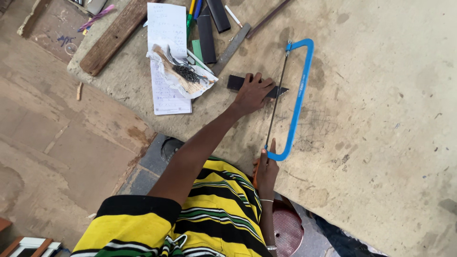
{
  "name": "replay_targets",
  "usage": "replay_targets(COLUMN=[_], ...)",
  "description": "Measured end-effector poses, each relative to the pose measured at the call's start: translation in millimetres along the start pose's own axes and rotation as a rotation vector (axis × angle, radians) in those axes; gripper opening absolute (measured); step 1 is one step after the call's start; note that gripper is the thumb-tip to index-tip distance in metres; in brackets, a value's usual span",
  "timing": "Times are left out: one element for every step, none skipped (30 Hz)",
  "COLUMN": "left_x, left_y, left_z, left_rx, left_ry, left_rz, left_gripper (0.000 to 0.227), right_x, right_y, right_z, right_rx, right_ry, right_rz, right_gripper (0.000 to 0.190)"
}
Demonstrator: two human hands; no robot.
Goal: The person uses a blue hacksaw to cut a small black metal bar on a workbench. They hold the bar with their left hand and saw with their right, then inspect the cut piece and place it on the table.
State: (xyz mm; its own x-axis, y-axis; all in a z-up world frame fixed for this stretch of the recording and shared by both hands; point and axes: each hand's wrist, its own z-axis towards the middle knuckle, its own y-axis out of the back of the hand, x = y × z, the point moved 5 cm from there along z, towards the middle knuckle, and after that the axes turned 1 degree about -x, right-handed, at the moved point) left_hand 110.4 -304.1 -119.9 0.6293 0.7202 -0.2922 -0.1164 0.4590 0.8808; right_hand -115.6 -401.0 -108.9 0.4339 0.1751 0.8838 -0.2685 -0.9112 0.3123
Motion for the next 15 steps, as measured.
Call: replay_targets(left_x=[0.1,-0.7,-2.5,-0.9,1.4,0.2,1.5,0.9,0.6,0.2,-1.3,0.4,1.6,2.4,5.7], left_y=[-0.3,-1.2,-2.5,-2.7,-2.7,-4.6,-6.3,-8.0,-6.3,-6.0,-5.9,-6.8,-8.3,-9.6,-9.6], left_z=[-0.7,-0.2,-0.2,2.8,6.4,1.8,-0.3,1.3,0.2,4.9,8.5,8.1,8.9,8.3,9.6], left_rx=[0.002,0.004,0.013,0.019,0.025,0.060,0.095,0.127,0.108,0.081,0.054,0.071,0.088,0.105,0.090], left_ry=[0.002,0.004,0.007,0.010,0.013,0.012,0.011,0.002,-0.006,-0.011,-0.016,-0.013,-0.010,-0.011,-0.003], left_rz=[-0.024,-0.048,-0.043,-0.038,-0.032,-0.010,0.011,0.030,0.040,0.048,0.055,0.036,0.017,-0.001,-0.012], left_gripper=[0.055,0.053,0.054,0.055,0.056,0.056,0.057,0.058,0.058,0.057,0.057,0.057,0.056,0.056,0.054], right_x=[-2.4,-3.4,-4.4,-4.2,-3.9,-6.2,-8.3,-7.9,-7.3,-5.4,-4.5,-5.0,-5.4,-5.2,-5.1], right_y=[-0.2,0.4,0.3,-1.8,-4.5,-6.2,-8.3,-8.6,-9.9,-7.5,-5.5,-6.6,-6.7,-7.8,-8.2], right_z=[-1.8,-2.7,-2.6,0.5,5.5,4.3,3.0,3.9,3.6,6.7,9.9,10.6,11.7,12.4,13.8], right_rx=[-0.012,-0.018,-0.024,-0.031,-0.029,-0.021,-0.013,-0.020,-0.028,-0.037,-0.041,-0.041,-0.042,-0.041,-0.040], right_ry=[-0.030,-0.028,-0.026,-0.021,-0.019,-0.028,-0.036,-0.028,-0.020,-0.008,-0.013,-0.021,-0.030,-0.025,-0.021], right_rz=[0.016,0.015,0.014,0.012,0.002,-0.014,-0.031,-0.032,-0.033,-0.040,-0.042,-0.039,-0.036,-0.022,-0.008], right_gripper=[0.062,0.060,0.059,0.057,0.056,0.054,0.053,0.052,0.051,0.051,0.050,0.050,0.050,0.050,0.050])
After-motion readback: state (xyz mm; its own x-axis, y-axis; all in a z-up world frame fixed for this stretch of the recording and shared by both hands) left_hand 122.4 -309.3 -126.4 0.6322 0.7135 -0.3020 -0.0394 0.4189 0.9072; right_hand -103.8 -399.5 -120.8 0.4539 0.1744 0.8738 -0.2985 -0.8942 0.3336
